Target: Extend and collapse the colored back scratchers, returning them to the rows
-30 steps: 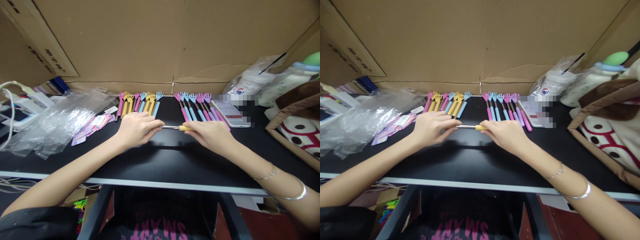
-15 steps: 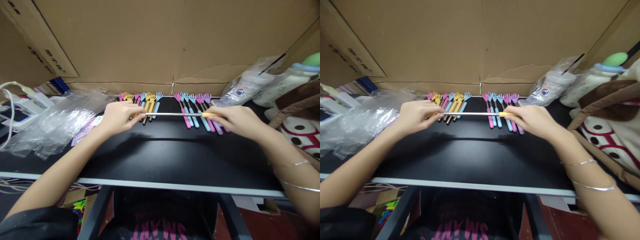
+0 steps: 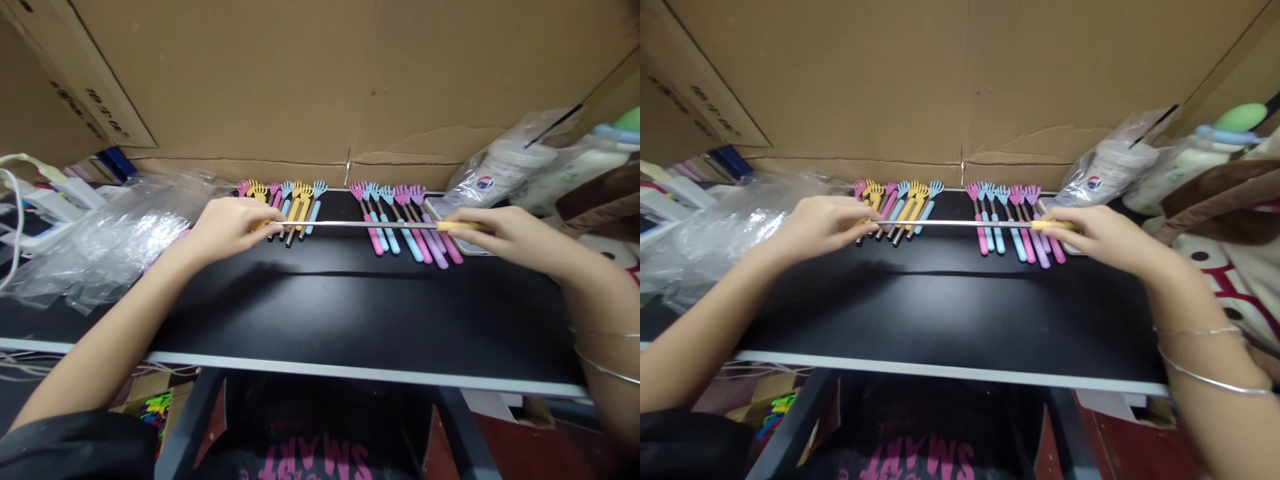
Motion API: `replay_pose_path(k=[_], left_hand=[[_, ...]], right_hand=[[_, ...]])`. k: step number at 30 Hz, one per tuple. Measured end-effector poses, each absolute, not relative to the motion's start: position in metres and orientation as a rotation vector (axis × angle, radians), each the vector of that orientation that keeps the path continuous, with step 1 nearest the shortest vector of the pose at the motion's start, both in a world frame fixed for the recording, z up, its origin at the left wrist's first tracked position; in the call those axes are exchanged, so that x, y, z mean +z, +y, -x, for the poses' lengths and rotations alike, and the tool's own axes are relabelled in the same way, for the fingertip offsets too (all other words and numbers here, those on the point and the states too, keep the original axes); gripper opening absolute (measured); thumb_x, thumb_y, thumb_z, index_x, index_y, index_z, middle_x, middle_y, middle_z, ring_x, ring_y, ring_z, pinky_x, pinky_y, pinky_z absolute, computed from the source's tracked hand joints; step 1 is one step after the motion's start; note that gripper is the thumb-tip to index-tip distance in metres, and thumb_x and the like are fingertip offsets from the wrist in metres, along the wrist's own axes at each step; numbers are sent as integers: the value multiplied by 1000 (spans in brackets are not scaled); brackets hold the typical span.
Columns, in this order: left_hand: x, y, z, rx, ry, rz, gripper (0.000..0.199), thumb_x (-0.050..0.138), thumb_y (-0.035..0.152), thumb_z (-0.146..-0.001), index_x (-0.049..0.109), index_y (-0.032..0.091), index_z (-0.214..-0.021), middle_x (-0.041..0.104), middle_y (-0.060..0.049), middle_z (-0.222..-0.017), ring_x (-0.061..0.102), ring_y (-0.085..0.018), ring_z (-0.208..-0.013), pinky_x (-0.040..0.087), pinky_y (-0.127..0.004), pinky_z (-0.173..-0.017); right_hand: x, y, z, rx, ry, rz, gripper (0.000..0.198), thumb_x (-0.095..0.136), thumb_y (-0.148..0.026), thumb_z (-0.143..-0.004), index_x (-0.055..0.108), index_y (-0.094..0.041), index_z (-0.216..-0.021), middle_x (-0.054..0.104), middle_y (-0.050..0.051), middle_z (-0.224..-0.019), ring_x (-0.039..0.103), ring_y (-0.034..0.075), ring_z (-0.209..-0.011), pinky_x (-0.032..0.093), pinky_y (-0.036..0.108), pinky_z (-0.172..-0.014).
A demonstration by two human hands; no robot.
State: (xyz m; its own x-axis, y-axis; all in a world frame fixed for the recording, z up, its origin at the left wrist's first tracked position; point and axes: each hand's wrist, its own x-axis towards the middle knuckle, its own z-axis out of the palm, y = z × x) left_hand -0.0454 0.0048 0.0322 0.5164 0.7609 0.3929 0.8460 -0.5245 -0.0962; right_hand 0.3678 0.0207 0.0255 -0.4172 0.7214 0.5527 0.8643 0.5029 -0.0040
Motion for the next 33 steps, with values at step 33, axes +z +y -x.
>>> replay_pose_path(k=[33], left_hand=[[14, -13, -4, -615, -989, 2473, 27, 45, 33, -100, 69, 23, -108, 72, -3, -85, 64, -17, -83, 37, -25, -59]], right_hand=[[16, 19, -323, -201, -2588, 889, 28, 47, -41, -97, 67, -21, -97, 73, 2, -77, 61, 13, -57, 40, 24, -55]])
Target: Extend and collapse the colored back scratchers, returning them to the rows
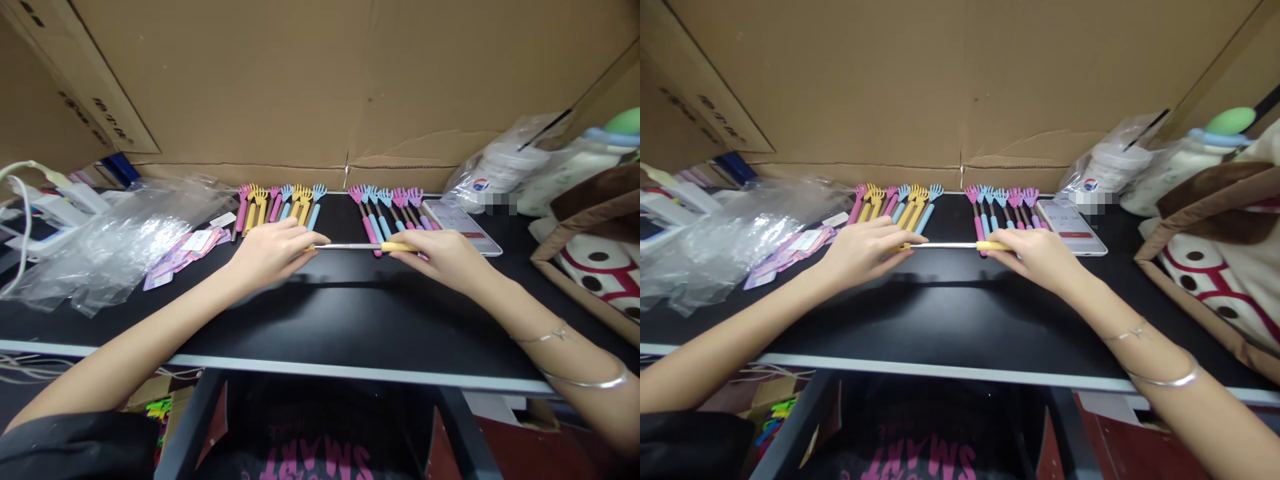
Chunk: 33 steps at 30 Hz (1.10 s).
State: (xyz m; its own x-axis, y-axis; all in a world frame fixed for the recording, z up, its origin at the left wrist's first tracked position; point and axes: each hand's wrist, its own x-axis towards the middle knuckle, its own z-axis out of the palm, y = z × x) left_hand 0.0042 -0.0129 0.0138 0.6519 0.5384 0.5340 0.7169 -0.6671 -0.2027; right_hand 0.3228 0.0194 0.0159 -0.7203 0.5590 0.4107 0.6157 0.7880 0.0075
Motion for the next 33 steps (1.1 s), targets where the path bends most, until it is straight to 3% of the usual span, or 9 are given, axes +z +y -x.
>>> replay_pose_path(k=[5, 9, 13, 17, 22, 25, 33], left_hand=[[22, -12, 9, -579, -1201, 2389, 35, 49, 52, -94, 69, 23, -97, 74, -3, -90, 66, -19, -80, 31, -26, -55], [22, -12, 14, -608, -1413, 2433, 36, 54, 57, -90, 69, 26, -99, 75, 0, -90, 66, -17, -73, 28, -25, -54], [26, -9, 16, -855, -1594, 2644, 38, 59, 57, -86, 68, 21, -91, 70, 1, -73, 60, -14, -62, 33, -22, -57], [30, -6, 16, -1108, -1724, 2806, 32, 61, 50, -85, 61, 19, -90, 68, 1, -79, 59, -12, -64, 40, -21, -60], [31, -3, 12, -1325, -1966, 2811, 32, 64, 44, -80, 44, 21, -92, 60, 4, -71, 50, -8, -50, 40, -18, -48], [29, -1, 11, -1410, -1949, 2827, 32, 65, 43, -80, 44, 21, -90, 58, 4, -70, 51, -8, -51, 42, -18, -48], [24, -4, 3, -1492, -1902, 2887, 34, 69, 43, -79, 47, 20, -89, 63, 3, -69, 61, -10, -53, 48, -21, -55]], right_hand=[[18, 19, -329, -151, -2516, 866, 19, 53, -33, -93, 63, -21, -103, 64, -1, -67, 53, 11, -47, 38, 25, -52], [20, 18, -330, 15, -2426, 882, 19, 62, -36, -87, 62, -20, -97, 61, -2, -65, 50, 9, -45, 38, 24, -49], [24, 15, -330, 469, -2241, 994, 29, 72, -44, -78, 60, -22, -91, 62, -3, -61, 51, 10, -42, 38, 25, -43], [33, 11, -329, 886, -1989, 971, 26, 73, -40, -78, 55, -24, -87, 66, -3, -65, 52, 9, -37, 38, 24, -37], [40, 10, -326, 932, -1821, 905, 26, 72, -39, -81, 50, -26, -85, 61, -6, -57, 49, 9, -36, 33, 24, -34], [40, 12, -327, 970, -1839, 1016, 30, 72, -43, -80, 49, -25, -85, 71, 0, -74, 52, 9, -39, 30, 24, -32], [43, 9, -318, 969, -1897, 1125, 30, 68, -45, -82, 49, -22, -85, 75, 5, -81, 52, 9, -38, 33, 25, -34]])
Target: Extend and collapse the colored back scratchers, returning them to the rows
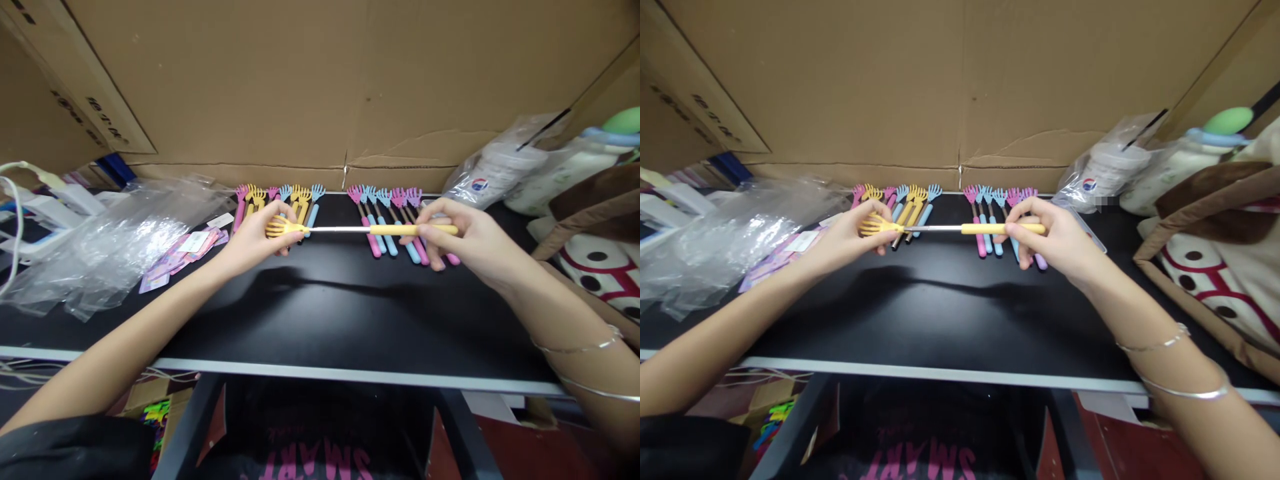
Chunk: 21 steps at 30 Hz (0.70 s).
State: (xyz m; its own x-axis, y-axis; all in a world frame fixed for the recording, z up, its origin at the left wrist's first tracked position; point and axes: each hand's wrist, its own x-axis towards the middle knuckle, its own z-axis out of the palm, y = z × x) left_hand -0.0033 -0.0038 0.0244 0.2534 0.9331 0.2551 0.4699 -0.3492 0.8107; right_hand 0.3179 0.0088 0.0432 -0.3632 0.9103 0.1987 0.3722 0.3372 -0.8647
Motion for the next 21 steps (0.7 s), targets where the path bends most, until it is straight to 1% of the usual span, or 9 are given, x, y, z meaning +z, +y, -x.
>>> replay_pose_path(k=[4, 7, 9, 11, 13, 17, 19, 21], left_hand=[[22, -10, -3, 942, 1269, -2038, 27, 66, 41, -82, 53, 19, -93, 64, 4, -68, 64, -12, -57, 48, -22, -60], [22, -12, -3, 910, 1292, -2098, 27, 64, 42, -84, 55, 20, -97, 65, 4, -67, 64, -13, -58, 47, -23, -63], [24, -13, -1, 867, 1320, -2173, 30, 62, 44, -85, 58, 20, -102, 68, 2, -72, 65, -15, -64, 46, -24, -65], [27, -15, 2, 786, 1363, -2283, 31, 60, 46, -87, 62, 21, -105, 71, 1, -81, 66, -17, -72, 44, -24, -67], [32, -18, 6, 690, 1397, -2392, 29, 58, 46, -88, 65, 24, -106, 72, 2, -87, 65, -17, -75, 41, -23, -65], [43, -21, 11, 623, 1377, -2478, 27, 58, 43, -89, 68, 26, -108, 71, 2, -85, 63, -15, -71, 38, -22, -60], [48, -21, 12, 643, 1311, -2453, 27, 58, 43, -89, 68, 25, -107, 71, 1, -85, 62, -14, -69, 40, -22, -61], [52, -19, 10, 692, 1228, -2379, 26, 58, 42, -90, 67, 22, -104, 70, 0, -83, 62, -13, -68, 43, -22, -63]], right_hand=[[38, 6, -308, 1054, -1962, 1121, 31, 64, -47, -84, 48, -21, -86, 76, 9, -85, 54, 9, -39, 32, 26, -36], [36, 9, -310, 1050, -1993, 1132, 34, 63, -50, -83, 50, -19, -88, 76, 9, -87, 55, 9, -41, 32, 25, -38], [38, 11, -314, 1025, -2065, 1145, 35, 63, -51, -83, 54, -18, -91, 76, 9, -87, 57, 10, -46, 35, 25, -41], [42, 12, -319, 990, -2170, 1146, 37, 61, -52, -84, 59, -18, -96, 75, 8, -85, 61, 12, -52, 39, 26, -45], [47, 10, -322, 930, -2280, 1139, 37, 60, -52, -86, 62, -18, -100, 75, 7, -82, 63, 14, -58, 43, 27, -49], [56, 4, -324, 765, -2390, 1119, 32, 56, -49, -90, 65, -22, -103, 74, 6, -79, 63, 16, -59, 47, 30, -52], [61, 1, -323, 694, -2404, 1118, 30, 56, -48, -90, 66, -23, -103, 73, 5, -79, 64, 16, -60, 49, 30, -54], [65, -1, -323, 701, -2376, 1109, 29, 57, -48, -90, 66, -23, -101, 72, 5, -77, 64, 17, -60, 48, 30, -52]])
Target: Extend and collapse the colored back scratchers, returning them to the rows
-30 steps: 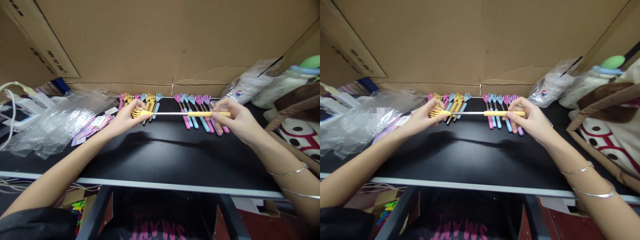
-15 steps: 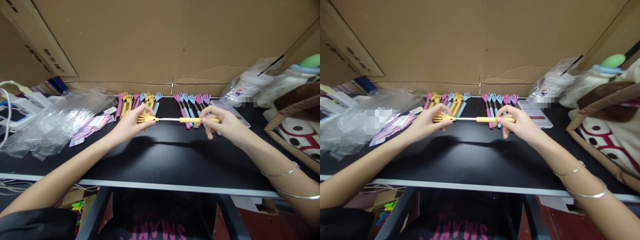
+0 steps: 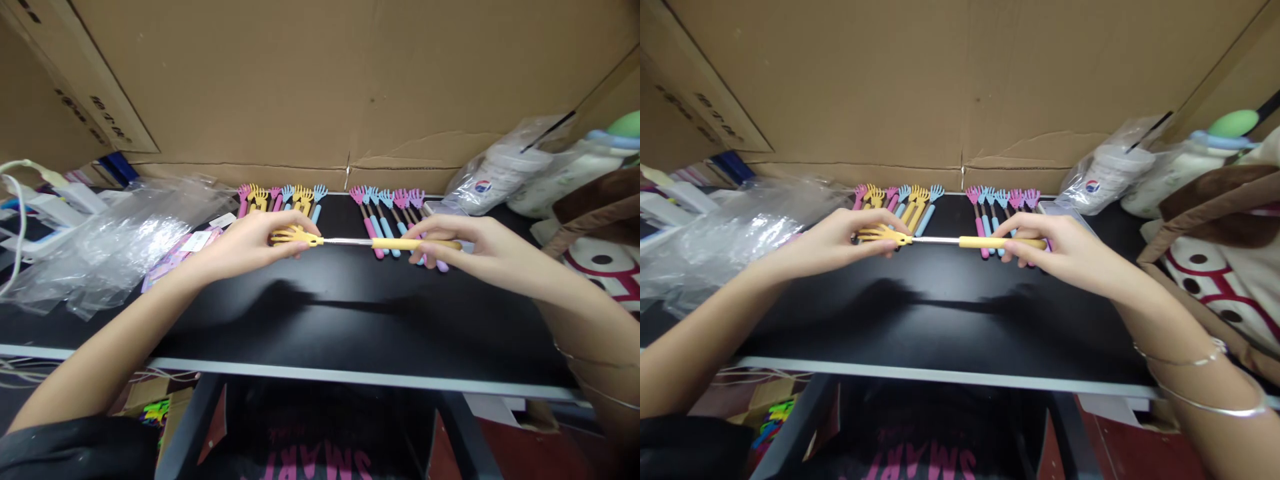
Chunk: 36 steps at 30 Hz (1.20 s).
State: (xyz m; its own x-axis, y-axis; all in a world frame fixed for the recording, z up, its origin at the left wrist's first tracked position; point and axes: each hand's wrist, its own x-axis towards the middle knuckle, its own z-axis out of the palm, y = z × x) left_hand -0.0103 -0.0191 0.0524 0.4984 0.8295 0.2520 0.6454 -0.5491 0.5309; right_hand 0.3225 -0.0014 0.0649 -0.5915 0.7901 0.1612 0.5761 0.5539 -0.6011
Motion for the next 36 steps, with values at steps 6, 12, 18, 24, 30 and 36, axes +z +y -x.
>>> replay_pose_path(k=[6, 12, 18, 24, 30, 36], left_hand=[[61, -9, 1, 1022, 1212, -2104, 22, 53, 38, -91, 60, 18, -98, 62, 1, -66, 60, -12, -57, 46, -22, -55], [50, 10, -5, 1165, 1246, -1879, 17, 44, 30, -89, 54, 19, -98, 56, 2, -58, 58, -14, -54, 45, -24, -52], [28, 11, -10, 1095, 1194, -1785, 18, 50, 36, -87, 52, 20, -96, 57, 4, -57, 58, -12, -53, 41, -21, -51], [18, 1, -7, 980, 1193, -2016, 25, 60, 42, -85, 58, 20, -97, 66, 1, -74, 64, -14, -68, 48, -25, -70], [17, 1, -4, 784, 1344, -2284, 29, 58, 46, -86, 68, 22, -97, 72, -1, -87, 65, -17, -74, 43, -25, -66], [13, -1, -5, 795, 1567, -2583, 32, 54, 51, -90, 74, 27, -95, 74, -1, -88, 65, -18, -80, 36, -26, -62]], right_hand=[[70, 4, -312, 930, -1966, 1049, 21, 63, -44, -87, 63, -24, -93, 65, 1, -66, 57, 13, -49, 40, 27, -41], [59, 23, -300, 1132, -1801, 1005, 15, 63, -38, -85, 60, -23, -86, 61, -1, -61, 54, 13, -48, 43, 28, -45], [36, 32, -304, 1143, -1771, 1000, 21, 67, -40, -83, 57, -21, -85, 61, -2, -58, 52, 11, -44, 40, 26, -41], [23, 34, -313, 1127, -1894, 1097, 35, 73, -49, -77, 58, -19, -86, 62, -2, -59, 53, 10, -45, 34, 21, -37], [22, 29, -312, 923, -2131, 1155, 37, 68, -52, -79, 63, -19, -94, 67, 0, -65, 55, 11, -50, 43, 24, -48], [26, 12, -308, -74, -2339, 1039, 22, 57, -42, -89, 69, -24, -91, 69, 1, -69, 54, 12, -52, 37, 27, -54]])
